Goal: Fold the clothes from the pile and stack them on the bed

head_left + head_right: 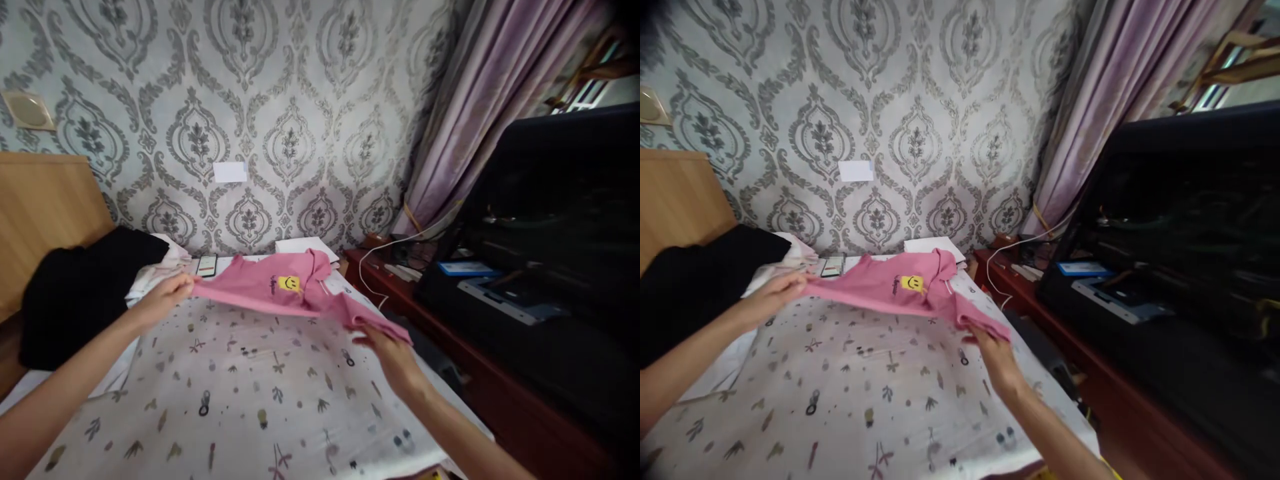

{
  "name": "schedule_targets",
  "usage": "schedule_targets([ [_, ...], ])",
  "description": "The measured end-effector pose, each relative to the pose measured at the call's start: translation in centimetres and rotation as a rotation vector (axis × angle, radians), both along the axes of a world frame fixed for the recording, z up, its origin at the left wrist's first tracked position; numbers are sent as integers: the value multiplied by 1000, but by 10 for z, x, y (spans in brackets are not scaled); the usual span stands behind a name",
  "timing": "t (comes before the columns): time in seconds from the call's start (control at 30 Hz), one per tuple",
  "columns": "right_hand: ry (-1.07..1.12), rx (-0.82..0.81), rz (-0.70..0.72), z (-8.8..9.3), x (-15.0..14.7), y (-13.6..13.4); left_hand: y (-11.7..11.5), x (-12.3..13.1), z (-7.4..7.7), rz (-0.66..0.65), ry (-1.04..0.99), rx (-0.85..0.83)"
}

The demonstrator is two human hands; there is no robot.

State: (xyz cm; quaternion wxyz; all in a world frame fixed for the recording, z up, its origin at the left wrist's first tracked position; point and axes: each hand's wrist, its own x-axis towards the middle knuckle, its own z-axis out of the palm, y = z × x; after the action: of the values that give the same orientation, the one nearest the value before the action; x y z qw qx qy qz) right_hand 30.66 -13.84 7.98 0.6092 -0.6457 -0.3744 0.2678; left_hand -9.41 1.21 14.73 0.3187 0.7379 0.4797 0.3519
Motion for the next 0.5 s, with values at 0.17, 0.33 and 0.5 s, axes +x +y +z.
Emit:
schedule_targets([
  [0.17,317,-157,101,-61,-31,-41,-27,-23,-75,-1,-28,-356],
  [0.33,255,-138,95,-60,-46,-65,-43,-29,-87,43,-153,-467],
  [0.5,181,-149,5,-53,-67,-106,-52,-43,-63,-10,-90,-505],
])
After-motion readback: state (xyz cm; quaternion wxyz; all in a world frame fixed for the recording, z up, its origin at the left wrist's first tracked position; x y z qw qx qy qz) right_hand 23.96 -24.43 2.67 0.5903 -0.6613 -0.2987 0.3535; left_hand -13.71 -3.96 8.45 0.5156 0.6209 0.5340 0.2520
